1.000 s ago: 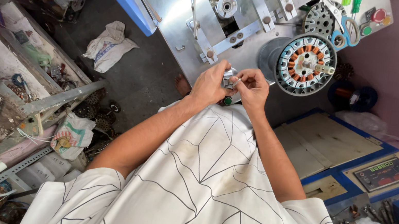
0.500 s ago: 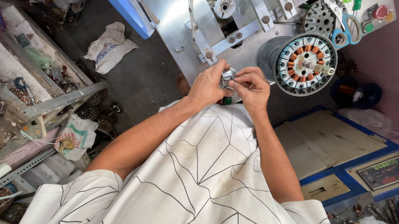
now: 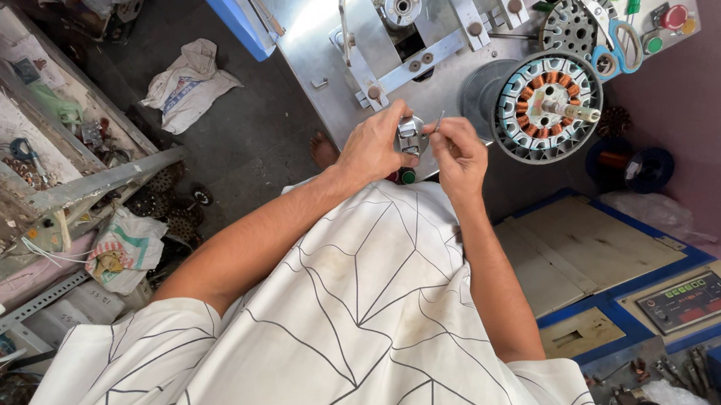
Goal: The person assembles small electrical components by hand, inserting white plastic pieces into a metal housing and manipulating a cylindrical metal part. They repeatedly handle these components, adjusting them and placing them into a machine fixture.
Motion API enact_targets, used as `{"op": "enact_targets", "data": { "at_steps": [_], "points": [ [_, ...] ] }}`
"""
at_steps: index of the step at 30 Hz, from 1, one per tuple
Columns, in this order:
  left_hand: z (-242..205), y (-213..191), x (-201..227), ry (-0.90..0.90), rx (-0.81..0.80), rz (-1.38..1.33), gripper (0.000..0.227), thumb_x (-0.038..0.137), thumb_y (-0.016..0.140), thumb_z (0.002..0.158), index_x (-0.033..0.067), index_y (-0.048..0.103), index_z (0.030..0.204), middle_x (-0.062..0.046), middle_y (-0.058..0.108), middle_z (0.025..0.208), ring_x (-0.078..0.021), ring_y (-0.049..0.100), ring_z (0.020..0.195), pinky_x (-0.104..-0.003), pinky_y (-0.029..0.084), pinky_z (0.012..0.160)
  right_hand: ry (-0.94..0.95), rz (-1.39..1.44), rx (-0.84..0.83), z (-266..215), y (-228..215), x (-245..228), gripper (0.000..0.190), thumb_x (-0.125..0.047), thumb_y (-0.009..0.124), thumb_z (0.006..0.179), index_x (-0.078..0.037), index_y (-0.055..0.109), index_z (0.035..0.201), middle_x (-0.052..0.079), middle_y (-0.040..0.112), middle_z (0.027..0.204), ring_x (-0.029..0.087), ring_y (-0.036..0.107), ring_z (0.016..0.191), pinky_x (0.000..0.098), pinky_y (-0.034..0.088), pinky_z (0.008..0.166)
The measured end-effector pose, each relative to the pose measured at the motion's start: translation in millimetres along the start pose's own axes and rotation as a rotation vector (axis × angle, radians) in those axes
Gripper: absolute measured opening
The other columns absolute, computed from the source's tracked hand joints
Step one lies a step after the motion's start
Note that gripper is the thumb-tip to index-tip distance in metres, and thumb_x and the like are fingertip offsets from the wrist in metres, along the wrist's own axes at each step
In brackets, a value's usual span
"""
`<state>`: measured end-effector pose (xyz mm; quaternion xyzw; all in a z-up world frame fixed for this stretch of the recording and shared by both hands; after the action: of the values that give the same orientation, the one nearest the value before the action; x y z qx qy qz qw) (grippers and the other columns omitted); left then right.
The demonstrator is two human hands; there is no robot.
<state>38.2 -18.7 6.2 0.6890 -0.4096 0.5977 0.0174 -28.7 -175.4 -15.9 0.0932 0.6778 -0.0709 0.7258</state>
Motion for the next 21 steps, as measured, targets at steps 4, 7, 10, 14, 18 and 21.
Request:
{"op": "enact_targets", "data": {
  "at_steps": [4, 7, 10, 14, 18, 21],
  "points": [
    [-1, -3, 0, 0.020, 0.009, 0.027, 0.073, 0.028, 0.094, 0.061, 0.0079, 0.055, 0.119, -0.012, 0.072, 0.109, -0.0350, 0.068, 0.105, -0.047, 0.053, 0.084, -0.177, -0.474, 0.052, -3, 1, -48, 0.024, 0.012, 0.058, 0.102, -0.001, 0.069, 0.118, 0.008, 0.066, 0.103, 0.018, 0.066, 0.090, 0.0302, 0.053, 0.079],
    [-5, -3, -6, 0.022, -0.017, 0.078, 0.075, 0.032, 0.095, 0.062, 0.0100, 0.057, 0.123, -0.010, 0.071, 0.112, -0.0336, 0.065, 0.110, -0.047, 0.052, 0.089, -0.052, -0.630, -0.038, -7, 1, -58, 0.034, 0.014, 0.057, 0.095, -0.004, 0.072, 0.119, 0.009, 0.061, 0.095, 0.019, 0.064, 0.079, 0.0293, 0.051, 0.069],
    [-5, -6, -10, 0.143, 0.009, 0.091, 0.078, 0.035, 0.094, 0.065, 0.0098, 0.056, 0.129, -0.011, 0.067, 0.123, -0.0338, 0.062, 0.117, -0.046, 0.051, 0.095, 0.017, -0.675, -0.079, -7, -3, -51, 0.031, 0.011, 0.061, 0.093, -0.005, 0.073, 0.117, 0.011, 0.061, 0.094, 0.020, 0.062, 0.073, 0.0310, 0.051, 0.065],
    [-8, -1, -17, 0.262, -0.003, 0.077, 0.083, 0.036, 0.093, 0.071, 0.0087, 0.054, 0.139, -0.013, 0.062, 0.134, -0.0342, 0.059, 0.124, -0.045, 0.049, 0.101, -0.074, -0.736, -0.121, -9, -1, -41, 0.023, 0.004, 0.070, 0.092, -0.005, 0.075, 0.113, 0.011, 0.061, 0.094, 0.025, 0.061, 0.082, 0.0364, 0.050, 0.072],
    [-3, -3, -21, 0.378, -0.053, 0.041, 0.081, 0.032, 0.092, 0.071, 0.0088, 0.055, 0.139, -0.012, 0.061, 0.139, -0.0335, 0.058, 0.128, -0.045, 0.048, 0.105, -0.143, -0.796, -0.166, -5, 3, -32, 0.023, 0.001, 0.073, 0.089, -0.005, 0.078, 0.110, 0.011, 0.061, 0.091, 0.028, 0.058, 0.087, 0.0395, 0.049, 0.077],
    [2, -4, -22, 0.463, -0.094, 0.083, 0.076, 0.029, 0.092, 0.070, 0.0105, 0.059, 0.135, -0.012, 0.060, 0.142, -0.0332, 0.057, 0.131, -0.045, 0.048, 0.107, -0.147, -0.827, -0.212, 0, 3, -29, 0.021, -0.001, 0.075, 0.087, -0.007, 0.080, 0.106, 0.008, 0.064, 0.086, 0.027, 0.058, 0.084, 0.0393, 0.049, 0.074]
  ]
}}
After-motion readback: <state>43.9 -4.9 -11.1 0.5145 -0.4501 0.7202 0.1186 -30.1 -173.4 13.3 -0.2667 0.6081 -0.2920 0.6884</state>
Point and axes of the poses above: each hand's wrist, its own z-axis towards the middle knuckle, its own y-axis out of the palm, x = y × z, the point moved 5 cm from there along z, towards the middle knuckle
